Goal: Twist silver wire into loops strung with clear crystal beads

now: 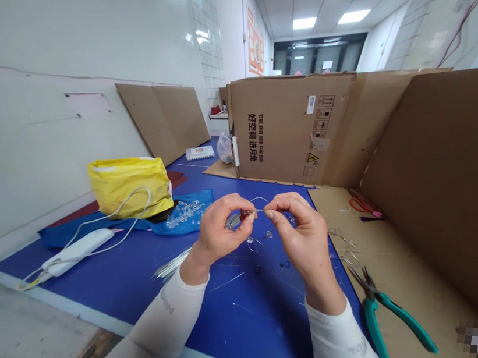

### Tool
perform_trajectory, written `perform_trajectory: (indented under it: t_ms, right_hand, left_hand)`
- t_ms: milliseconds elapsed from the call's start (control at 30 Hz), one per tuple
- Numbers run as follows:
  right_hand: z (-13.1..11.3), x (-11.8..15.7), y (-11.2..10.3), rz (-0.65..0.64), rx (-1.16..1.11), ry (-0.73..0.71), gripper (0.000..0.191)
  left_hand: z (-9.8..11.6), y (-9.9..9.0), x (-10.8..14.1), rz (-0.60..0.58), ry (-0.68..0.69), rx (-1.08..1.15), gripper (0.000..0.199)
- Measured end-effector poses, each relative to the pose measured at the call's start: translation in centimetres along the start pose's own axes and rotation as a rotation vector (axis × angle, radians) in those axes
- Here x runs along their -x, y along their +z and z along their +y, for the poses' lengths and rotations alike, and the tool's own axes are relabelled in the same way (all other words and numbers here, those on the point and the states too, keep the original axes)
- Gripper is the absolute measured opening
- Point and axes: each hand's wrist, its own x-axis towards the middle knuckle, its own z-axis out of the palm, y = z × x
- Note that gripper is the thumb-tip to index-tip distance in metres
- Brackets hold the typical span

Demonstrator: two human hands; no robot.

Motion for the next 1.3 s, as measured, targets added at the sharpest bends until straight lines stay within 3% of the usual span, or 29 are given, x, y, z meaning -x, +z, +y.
perform_trajectory:
  t_ms: [200, 367, 933, 1133, 1300]
  right_hand:
    - [-0.3, 0.0, 0.2, -0.017, 0.022, -0.115, 0.011]
    - [-0.6, 0.3, 0.3, -0.01, 0.065, -0.188, 0.018]
    - [-1.4, 0.5, 0.2, -0.034, 0.275, -0.361, 0.032]
    - [-1.5, 0.6, 0.0, -0.07, 0.347, -0.399, 0.03]
    - [-1.4, 0.5, -0.1, -0.151, 0.398, -0.355, 0.019]
  left_hand:
    - [0.0, -0.1, 0.4, 0.022, -0.127, 0.288, 0.016]
    - [-0.3, 0.1, 0.5, 0.058, -0.134, 0.416, 0.015]
    - [0.3, -0.9, -0.3, 0.083, -0.023, 0.322, 0.016]
    - [-0.1, -0.6, -0.1, 0.06, -0.164, 0.506, 0.015]
    - [0.0, -0.4, -0.2, 0.031, -0.465, 0.636, 0.008]
